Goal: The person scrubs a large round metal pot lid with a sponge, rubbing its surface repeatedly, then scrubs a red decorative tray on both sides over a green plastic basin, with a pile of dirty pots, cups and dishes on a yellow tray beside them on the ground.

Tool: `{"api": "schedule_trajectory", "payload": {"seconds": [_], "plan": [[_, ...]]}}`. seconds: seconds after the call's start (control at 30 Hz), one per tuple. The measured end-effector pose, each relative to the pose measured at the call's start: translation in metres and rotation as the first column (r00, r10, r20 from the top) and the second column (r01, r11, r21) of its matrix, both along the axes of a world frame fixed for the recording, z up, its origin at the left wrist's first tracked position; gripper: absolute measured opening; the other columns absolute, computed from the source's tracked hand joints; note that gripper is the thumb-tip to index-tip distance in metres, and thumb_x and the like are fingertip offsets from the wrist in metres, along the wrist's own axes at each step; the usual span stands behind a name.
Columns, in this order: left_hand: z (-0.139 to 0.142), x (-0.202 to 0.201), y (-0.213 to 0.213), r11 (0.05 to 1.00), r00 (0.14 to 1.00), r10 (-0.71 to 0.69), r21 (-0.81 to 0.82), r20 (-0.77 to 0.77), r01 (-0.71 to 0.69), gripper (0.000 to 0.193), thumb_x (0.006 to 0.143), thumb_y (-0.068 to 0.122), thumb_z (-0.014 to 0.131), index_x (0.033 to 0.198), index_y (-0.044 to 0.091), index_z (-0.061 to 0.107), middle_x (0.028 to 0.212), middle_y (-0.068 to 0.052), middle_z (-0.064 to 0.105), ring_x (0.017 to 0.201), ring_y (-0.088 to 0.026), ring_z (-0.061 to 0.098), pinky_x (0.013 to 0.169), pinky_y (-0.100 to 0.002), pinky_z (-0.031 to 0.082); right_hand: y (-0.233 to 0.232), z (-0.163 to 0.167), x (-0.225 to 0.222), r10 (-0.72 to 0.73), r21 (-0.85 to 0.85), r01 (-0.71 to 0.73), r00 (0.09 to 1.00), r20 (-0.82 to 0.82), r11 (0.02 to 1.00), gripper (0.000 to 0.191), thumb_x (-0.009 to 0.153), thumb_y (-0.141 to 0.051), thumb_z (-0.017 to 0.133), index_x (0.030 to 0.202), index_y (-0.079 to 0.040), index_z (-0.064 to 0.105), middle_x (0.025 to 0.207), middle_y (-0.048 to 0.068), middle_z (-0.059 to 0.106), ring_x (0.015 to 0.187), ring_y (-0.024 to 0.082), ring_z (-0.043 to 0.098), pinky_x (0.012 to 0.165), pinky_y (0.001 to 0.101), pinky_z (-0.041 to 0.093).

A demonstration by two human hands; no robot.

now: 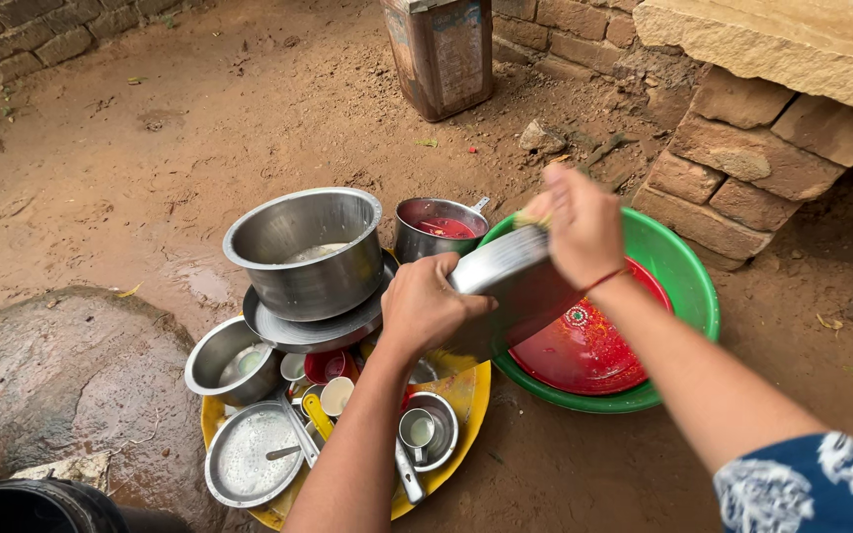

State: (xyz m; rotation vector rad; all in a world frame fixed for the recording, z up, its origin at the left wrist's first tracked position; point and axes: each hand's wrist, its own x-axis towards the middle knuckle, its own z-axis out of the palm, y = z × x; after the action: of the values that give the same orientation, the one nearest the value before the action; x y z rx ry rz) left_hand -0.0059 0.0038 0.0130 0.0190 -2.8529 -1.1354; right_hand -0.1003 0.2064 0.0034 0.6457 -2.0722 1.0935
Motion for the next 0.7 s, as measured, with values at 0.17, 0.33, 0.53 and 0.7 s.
{"api": "schedule_trajectory", "payload": {"seconds": [0.17,0.33,0.53,0.7], "plan": [[0.001,-0.001,0.004,1.000,1.000,0.001,0.030,-0.019,-0.001,0.042,0.059,0.040,0.087,0.087,0.012,0.073,0.080,-0.011,0.075,0.080,-0.030,0.073,0.071,-0.044,0.055,-0.024,0.011,0.051,0.198,0.244,-0.157,0.968,-0.154,0.957,0.019,0.106,-0.020,0.052,0.100,-0.006,0.064,0.095,0.011,0.075,0.086,0.031,0.071,0.081,0.0446,0.053],[0.001,0.003,0.003,1.000,1.000,0.005,0.027,-0.012,-0.004,0.043,0.059,0.041,0.087,0.087,0.012,0.074,0.082,-0.011,0.076,0.081,-0.030,0.074,0.072,-0.044,0.055,-0.025,0.028,0.054,0.235,0.392,-0.214,0.972,-0.006,0.895,0.021,0.108,-0.021,0.052,0.104,-0.004,0.064,0.092,0.016,0.069,0.086,0.036,0.066,0.080,0.0462,0.048],[-0.004,0.006,0.010,1.000,0.999,0.002,0.014,-0.049,-0.002,0.043,0.060,0.042,0.085,0.090,0.013,0.075,0.084,-0.013,0.076,0.085,-0.033,0.073,0.074,-0.045,0.055,-0.036,0.020,0.049,0.061,0.537,-0.022,0.997,-0.055,0.843,0.033,0.101,-0.029,0.057,0.077,-0.008,0.062,0.072,0.014,0.068,0.073,0.036,0.064,0.071,0.0499,0.044],[-0.010,0.014,0.013,0.997,0.995,0.040,0.071,-0.093,-0.034,0.038,0.067,0.043,0.077,0.097,0.019,0.078,0.085,-0.015,0.075,0.087,-0.036,0.071,0.076,-0.046,0.055,-0.055,0.012,0.060,-0.062,0.540,0.092,0.995,-0.073,0.837,0.037,0.097,-0.032,0.058,0.067,-0.012,0.067,0.060,0.013,0.065,0.060,0.037,0.063,0.066,0.0501,0.044]]}}
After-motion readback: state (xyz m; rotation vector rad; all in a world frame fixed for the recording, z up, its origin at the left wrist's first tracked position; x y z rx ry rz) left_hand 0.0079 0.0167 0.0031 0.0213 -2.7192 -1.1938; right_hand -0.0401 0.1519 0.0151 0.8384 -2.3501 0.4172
